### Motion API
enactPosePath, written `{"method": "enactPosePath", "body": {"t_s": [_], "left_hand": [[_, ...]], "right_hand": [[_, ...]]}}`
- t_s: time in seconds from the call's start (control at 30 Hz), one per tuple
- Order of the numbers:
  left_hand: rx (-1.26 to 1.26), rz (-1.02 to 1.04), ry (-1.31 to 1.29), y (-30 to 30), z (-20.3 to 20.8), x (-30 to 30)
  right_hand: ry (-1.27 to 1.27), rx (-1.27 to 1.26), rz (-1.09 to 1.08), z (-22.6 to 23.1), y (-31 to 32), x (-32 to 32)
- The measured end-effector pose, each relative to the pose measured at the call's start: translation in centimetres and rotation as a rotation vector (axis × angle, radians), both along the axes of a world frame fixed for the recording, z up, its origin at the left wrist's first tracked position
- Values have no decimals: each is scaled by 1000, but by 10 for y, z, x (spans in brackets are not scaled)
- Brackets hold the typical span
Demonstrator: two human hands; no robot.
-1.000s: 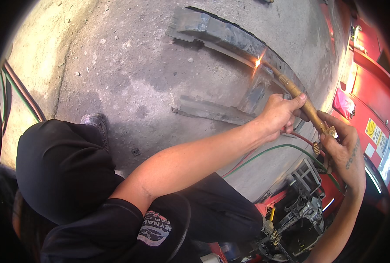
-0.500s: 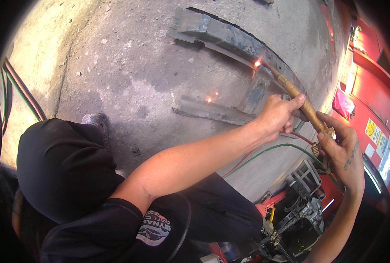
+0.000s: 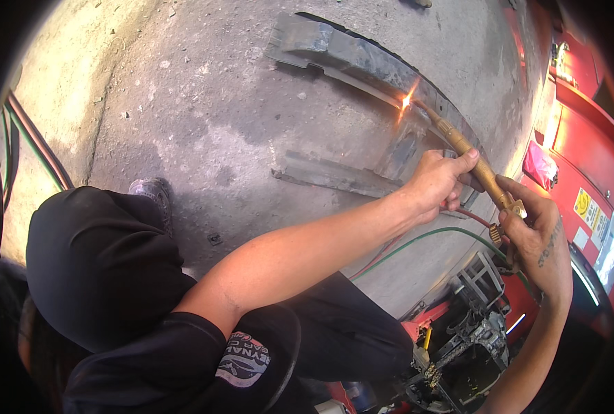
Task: The person uses a welding torch to join sections of a metal frame on the floor, then uses a hammer and a metal punch to shape and align the welded joints. The person repositions the frame and continues hammering to flatten and align the structure.
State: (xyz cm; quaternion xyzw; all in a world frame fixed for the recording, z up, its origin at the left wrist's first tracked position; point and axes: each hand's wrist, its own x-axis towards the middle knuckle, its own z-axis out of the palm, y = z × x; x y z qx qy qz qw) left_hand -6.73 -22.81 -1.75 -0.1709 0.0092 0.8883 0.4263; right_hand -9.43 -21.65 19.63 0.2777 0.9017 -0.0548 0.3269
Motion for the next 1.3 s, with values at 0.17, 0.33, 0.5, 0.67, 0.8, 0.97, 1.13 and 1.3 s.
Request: {"method": "enactPosePath", "body": {"t_s": [0.17,0.33,0.5,0.67,0.8,0.97,1.13,1.3], "left_hand": [[-9,15,24,2,0,1],[-19,57,30,2,0,5],[6,53,18,1,1,6],[32,39,-1,8,-1,8],[33,38,16,13,-6,8],[21,31,28,10,-9,8],[30,27,7,11,-4,7],[22,33,45,8,-14,5]], "right_hand": [[-9,9,19,2,3,0],[29,-24,-30,4,11,3],[29,-40,4,4,13,6],[10,-11,-18,1,4,5],[-3,2,22,-2,4,4],[-16,19,85,-3,5,4],[-12,40,106,-1,4,4],[-42,14,73,-4,2,0]]}}
